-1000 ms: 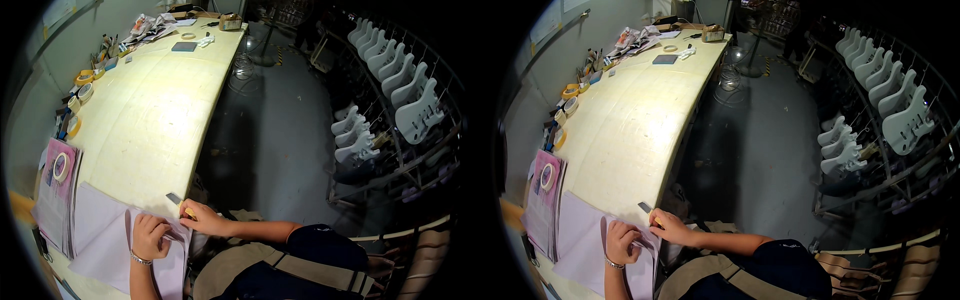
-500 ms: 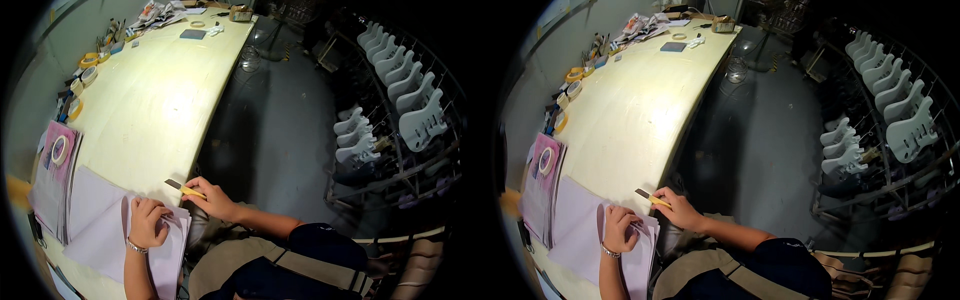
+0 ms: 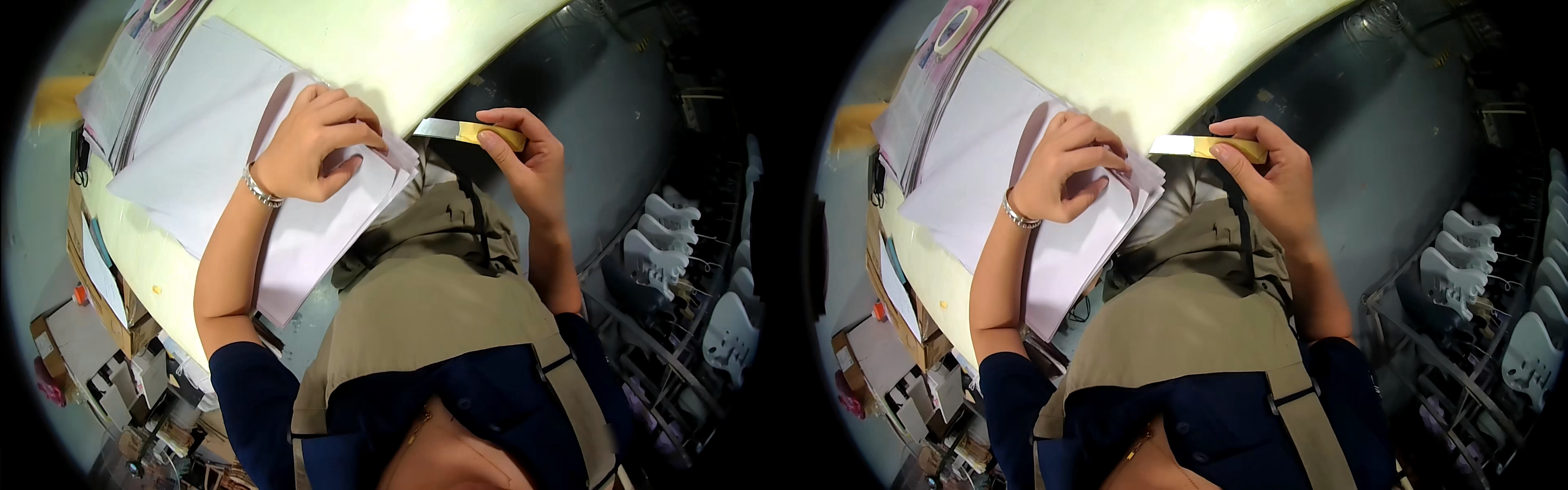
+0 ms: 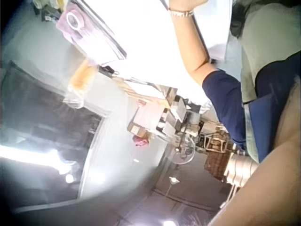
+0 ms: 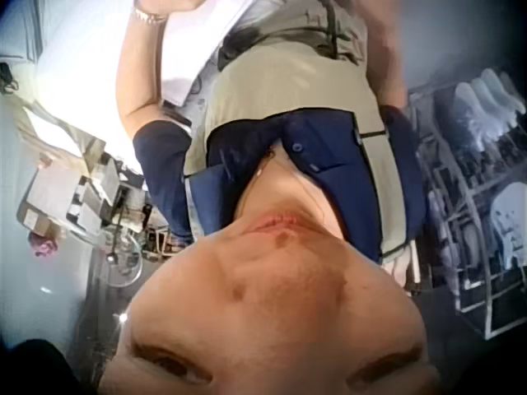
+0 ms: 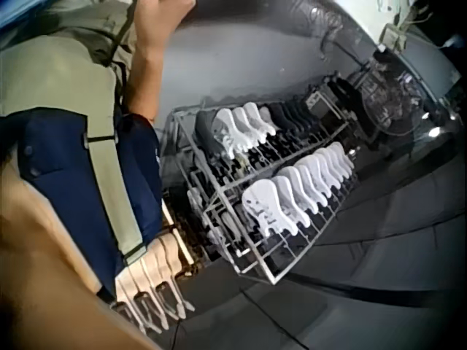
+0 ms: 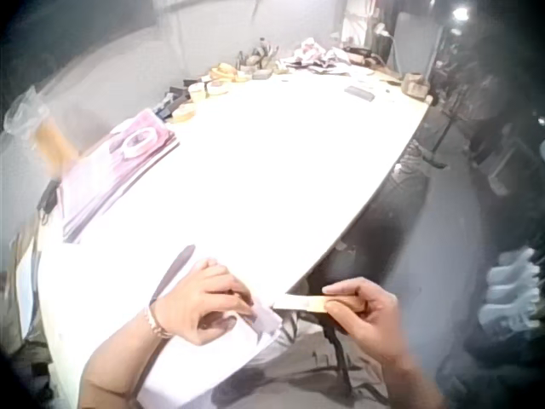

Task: The person applies yellow tape to the edges of a stack of white paper sheets using a small yellow tool. They smooth the tape along the paper edges and fold the excess over the sides. The person works at a white table in a workshop environment.

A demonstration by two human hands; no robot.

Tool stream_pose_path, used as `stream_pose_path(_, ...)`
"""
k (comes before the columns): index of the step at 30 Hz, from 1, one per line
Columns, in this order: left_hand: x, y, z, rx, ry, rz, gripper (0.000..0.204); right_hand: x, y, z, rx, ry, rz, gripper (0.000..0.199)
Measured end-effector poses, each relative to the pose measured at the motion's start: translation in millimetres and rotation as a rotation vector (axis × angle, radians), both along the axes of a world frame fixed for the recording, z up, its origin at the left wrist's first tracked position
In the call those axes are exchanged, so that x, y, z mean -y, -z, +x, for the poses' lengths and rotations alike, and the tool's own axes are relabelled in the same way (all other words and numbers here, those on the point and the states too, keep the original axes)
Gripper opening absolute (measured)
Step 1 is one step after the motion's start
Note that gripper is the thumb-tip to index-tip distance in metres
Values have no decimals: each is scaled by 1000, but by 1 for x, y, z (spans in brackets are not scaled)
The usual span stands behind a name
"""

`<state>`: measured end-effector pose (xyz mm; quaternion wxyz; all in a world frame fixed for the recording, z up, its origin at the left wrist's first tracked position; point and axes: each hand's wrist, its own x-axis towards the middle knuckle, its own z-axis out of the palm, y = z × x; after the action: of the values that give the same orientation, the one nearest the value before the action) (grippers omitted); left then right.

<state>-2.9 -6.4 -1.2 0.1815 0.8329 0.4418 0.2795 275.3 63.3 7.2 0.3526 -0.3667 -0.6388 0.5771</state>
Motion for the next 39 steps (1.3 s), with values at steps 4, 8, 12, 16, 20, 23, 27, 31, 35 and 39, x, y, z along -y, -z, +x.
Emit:
stream_pose_path(4, 0, 0, 1, 0, 6, -18, 35, 0, -7, 0, 85, -101, -32, 14)
stream_pose_path(8, -2, -3, 1, -6, 19, -24, 37, -4, -9, -6, 135, -163, 64, 14)
stream_pose_path(12, -2, -3, 1, 2, 19, -29, 38, -12, -12, -8, 247, -240, 143, 17)
stream_pose_path(16, -2, -4, 2, 9, 15, -21, 40, -26, -15, -13, 306, -299, 169, 19)
stream_pose_path(20, -2, -1, 1, 14, 21, -9, 42, -44, -19, -21, 373, -519, 146, 15)
stream_pose_path(23, -2, -1, 0, 16, 24, -15, 42, -44, -15, -30, 404, -601, 194, 16)
stream_pose_path(27, -2, 1, -2, 23, 28, -22, 40, -43, -8, -35, 431, -662, 190, 16)
stream_pose_path(31, -2, 2, -3, 14, 35, -16, 38, -45, -2, -26, 336, -637, -11, 16)
stream_pose_path(35, -2, 5, -4, 10, 43, 17, 38, -44, -2, -22, 340, -629, -36, 18)
stream_pose_path(39, -1, 7, -5, 24, 35, 61, 36, -46, -2, -17, 320, -641, -89, 17)
